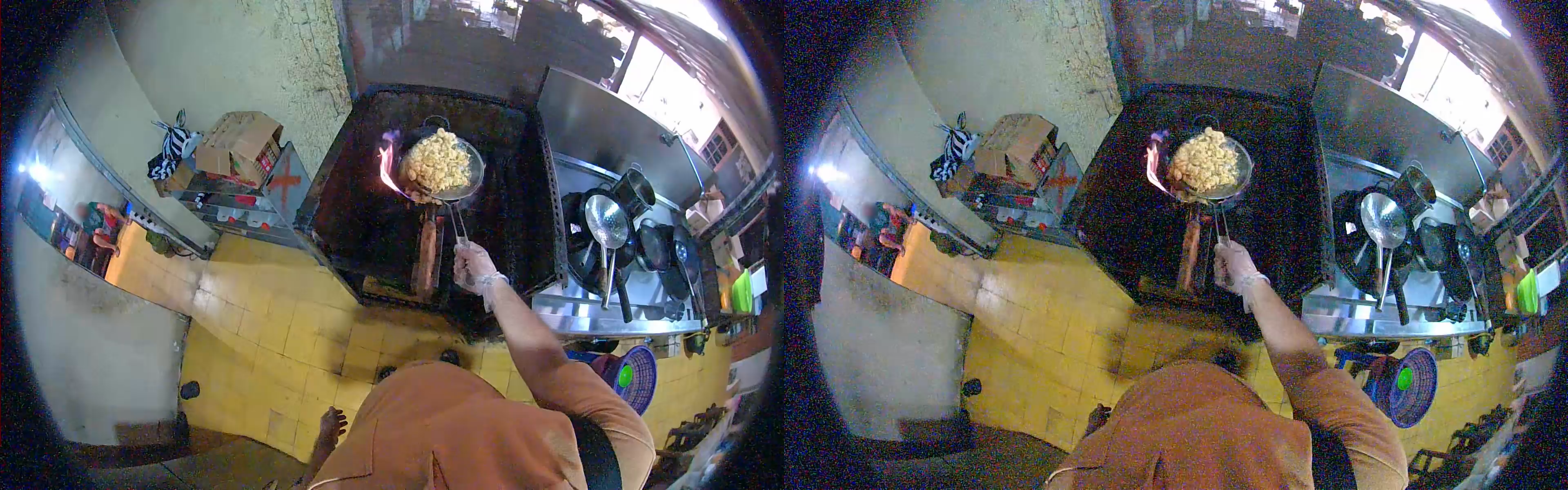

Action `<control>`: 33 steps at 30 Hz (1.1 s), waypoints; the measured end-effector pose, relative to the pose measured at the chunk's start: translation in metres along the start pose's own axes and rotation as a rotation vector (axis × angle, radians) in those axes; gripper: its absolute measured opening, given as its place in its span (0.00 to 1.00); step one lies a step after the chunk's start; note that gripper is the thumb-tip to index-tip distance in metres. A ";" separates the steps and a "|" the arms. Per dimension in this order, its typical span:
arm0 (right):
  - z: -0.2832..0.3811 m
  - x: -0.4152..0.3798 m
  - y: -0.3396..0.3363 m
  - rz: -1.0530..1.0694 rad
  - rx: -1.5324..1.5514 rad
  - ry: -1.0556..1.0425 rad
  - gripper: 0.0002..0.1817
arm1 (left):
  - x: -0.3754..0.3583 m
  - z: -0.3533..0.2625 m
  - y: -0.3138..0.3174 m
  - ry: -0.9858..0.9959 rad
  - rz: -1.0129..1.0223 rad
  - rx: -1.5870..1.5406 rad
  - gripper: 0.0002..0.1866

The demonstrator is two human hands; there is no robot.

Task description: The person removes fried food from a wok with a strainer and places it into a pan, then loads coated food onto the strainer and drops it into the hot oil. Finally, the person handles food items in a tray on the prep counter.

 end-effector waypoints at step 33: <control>0.035 0.017 0.004 0.109 0.164 0.107 0.06 | -0.023 0.068 0.038 -0.142 -0.106 -0.249 0.28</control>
Point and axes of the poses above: each hand's wrist, its own x-axis towards the middle knuckle, its own y-axis out of the palm, z = x × y, the point moved 3 cm from there along x, towards the middle knuckle, and after that the axes turned 1 degree about z, right-handed, at the moved point
